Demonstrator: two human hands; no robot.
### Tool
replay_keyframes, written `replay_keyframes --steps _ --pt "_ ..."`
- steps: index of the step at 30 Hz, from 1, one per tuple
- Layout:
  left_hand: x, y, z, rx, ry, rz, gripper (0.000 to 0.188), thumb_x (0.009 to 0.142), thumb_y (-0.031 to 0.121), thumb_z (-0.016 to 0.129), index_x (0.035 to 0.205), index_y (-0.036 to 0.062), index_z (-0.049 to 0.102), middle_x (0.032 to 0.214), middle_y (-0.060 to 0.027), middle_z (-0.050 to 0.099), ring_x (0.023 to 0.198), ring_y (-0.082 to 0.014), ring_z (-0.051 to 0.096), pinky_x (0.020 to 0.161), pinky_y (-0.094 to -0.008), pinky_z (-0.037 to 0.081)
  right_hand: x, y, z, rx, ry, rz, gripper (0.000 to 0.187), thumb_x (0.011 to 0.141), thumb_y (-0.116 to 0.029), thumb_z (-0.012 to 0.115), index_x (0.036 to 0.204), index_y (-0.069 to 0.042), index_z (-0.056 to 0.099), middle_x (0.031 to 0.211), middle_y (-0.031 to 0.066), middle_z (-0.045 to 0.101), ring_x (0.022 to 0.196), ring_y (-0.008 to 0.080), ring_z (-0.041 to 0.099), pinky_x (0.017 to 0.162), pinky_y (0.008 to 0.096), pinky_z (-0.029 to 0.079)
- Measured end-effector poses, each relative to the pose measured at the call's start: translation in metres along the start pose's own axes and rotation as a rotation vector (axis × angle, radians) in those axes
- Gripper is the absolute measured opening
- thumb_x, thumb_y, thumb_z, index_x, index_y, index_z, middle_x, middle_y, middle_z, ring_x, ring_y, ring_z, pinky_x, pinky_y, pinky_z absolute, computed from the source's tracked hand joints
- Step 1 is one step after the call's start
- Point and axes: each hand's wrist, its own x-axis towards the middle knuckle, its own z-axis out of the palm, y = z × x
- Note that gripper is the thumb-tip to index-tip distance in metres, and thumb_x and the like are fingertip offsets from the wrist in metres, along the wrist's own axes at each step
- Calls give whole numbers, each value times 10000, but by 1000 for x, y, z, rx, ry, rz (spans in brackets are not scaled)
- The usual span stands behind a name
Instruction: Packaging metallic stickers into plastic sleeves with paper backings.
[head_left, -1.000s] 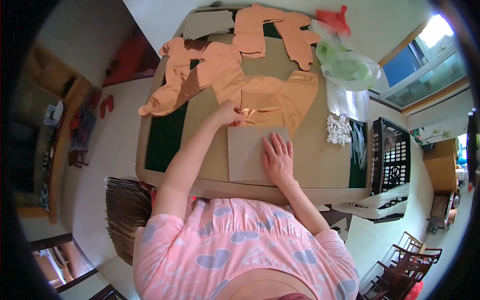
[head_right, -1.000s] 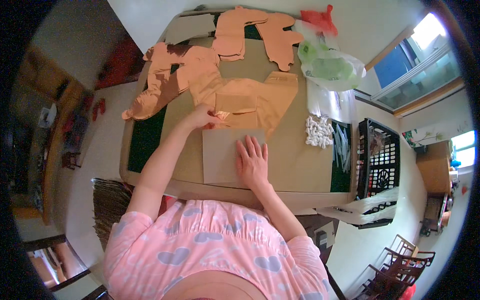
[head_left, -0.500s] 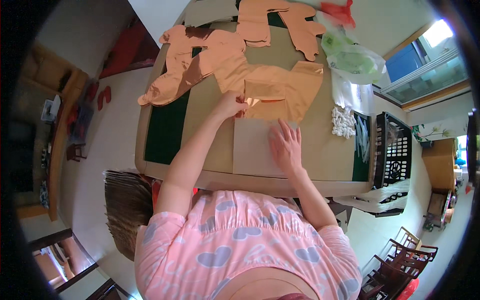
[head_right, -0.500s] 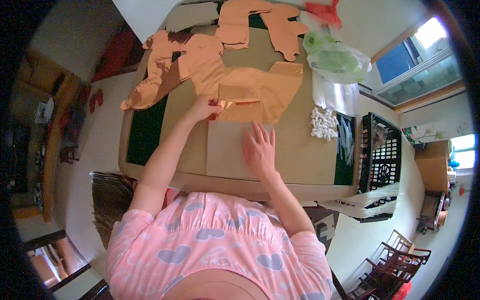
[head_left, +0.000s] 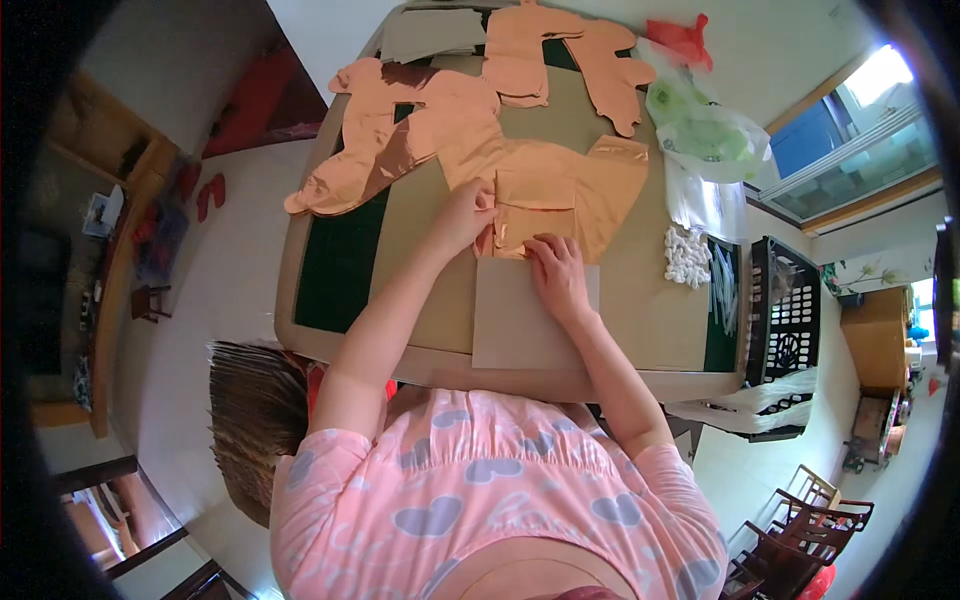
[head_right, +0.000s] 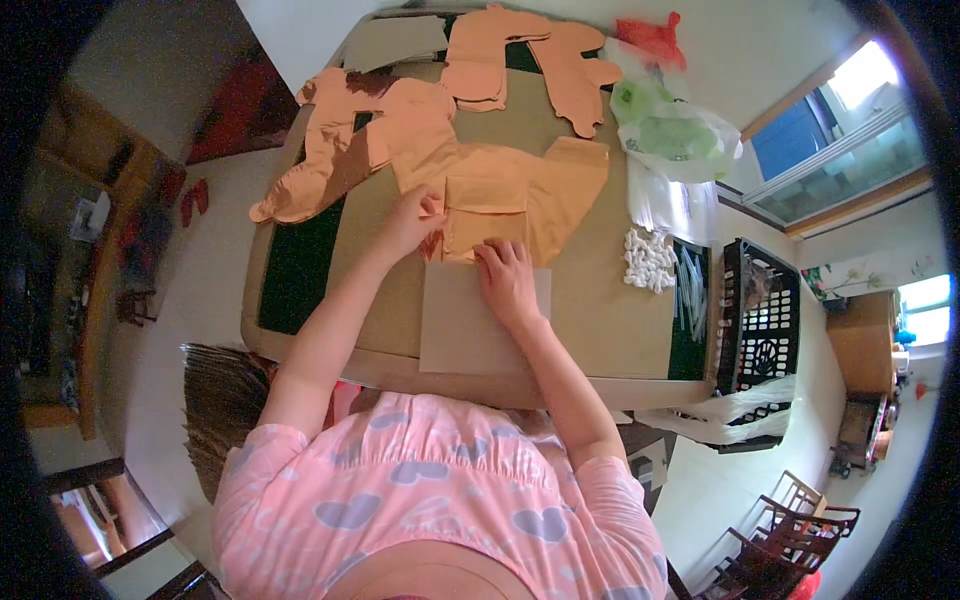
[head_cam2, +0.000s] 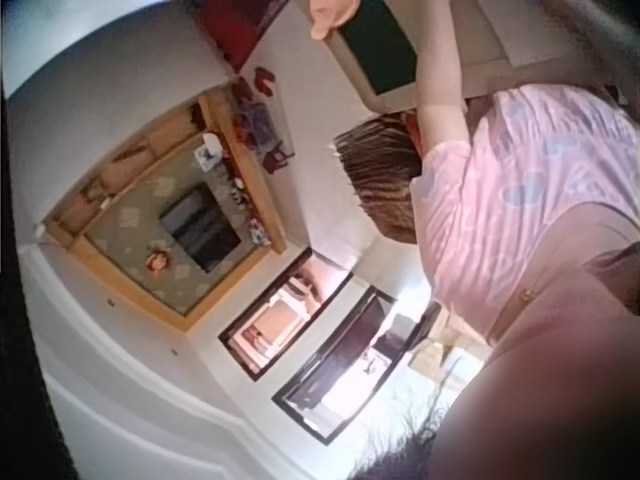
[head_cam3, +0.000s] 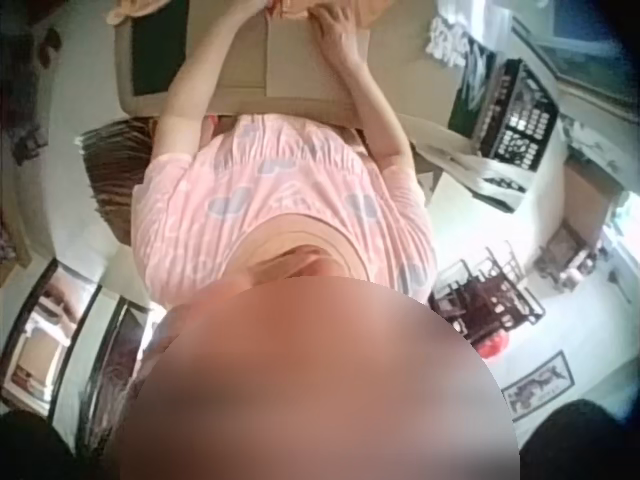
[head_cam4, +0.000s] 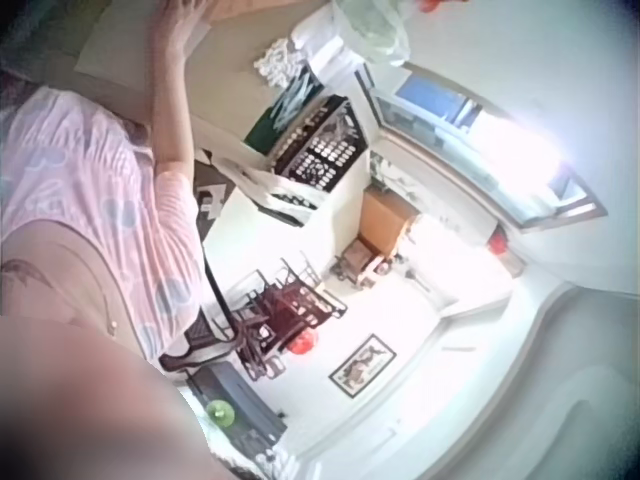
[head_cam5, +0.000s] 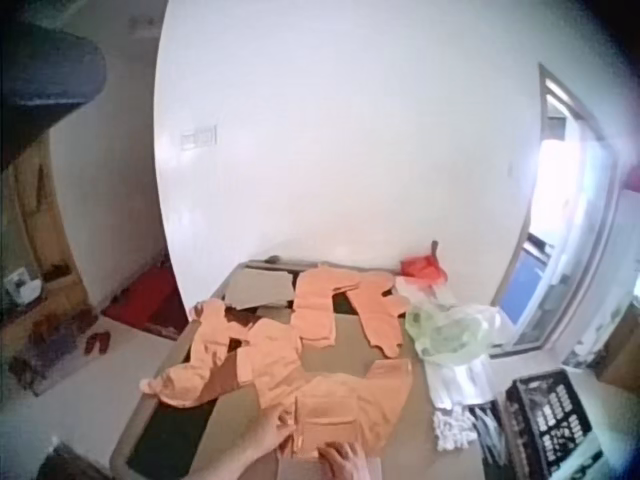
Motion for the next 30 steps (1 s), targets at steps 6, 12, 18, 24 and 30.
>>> replay_keyframes --steps 6,12,18,24,30 --pt "-16 2 -11 729 -51 835 195 788 108 659 981 84 646 1049 -69 626 1045 -261 567 926 -367 462 -2 0 2 -55 10 -28 212 817 -49 624 1028 -67 623 1052 101 583 998 316 524 874 425 441" --pt "5 -4 -11 548 -322 601 200 813 111 642 1009 88 675 1060 -55 647 1057 -273 566 910 -381 471 -2 -1 3 -68 0 -24 264 816 -48 621 1078 -88 614 1061 89 581 984 312 518 878 421 439" --pt "13 1 -1 356 -235 530 244 835 117 641 1076 92 666 933 -102 664 955 -296 608 868 -389 481 1 -10 -4 -87 -37 -19 362 822 -48 600 1176 -128 608 1081 77 576 996 298 517 880 418 438" --pt "10 3 11 419 -163 664 252 828 107 648 1075 71 618 928 -112 628 952 -294 597 828 -396 480 -2 -6 0 -119 -54 -38 356 828 -66 594 1174 -142 626 1078 77 575 1014 291 517 888 414 438" --pt "-10 -21 13 459 182 741 209 789 84 674 988 78 612 963 -105 559 987 -292 539 811 -389 476 -2 -7 -1 -94 -74 -4 363 816 -61 590 1170 -133 621 1077 84 576 1015 297 520 896 425 436"
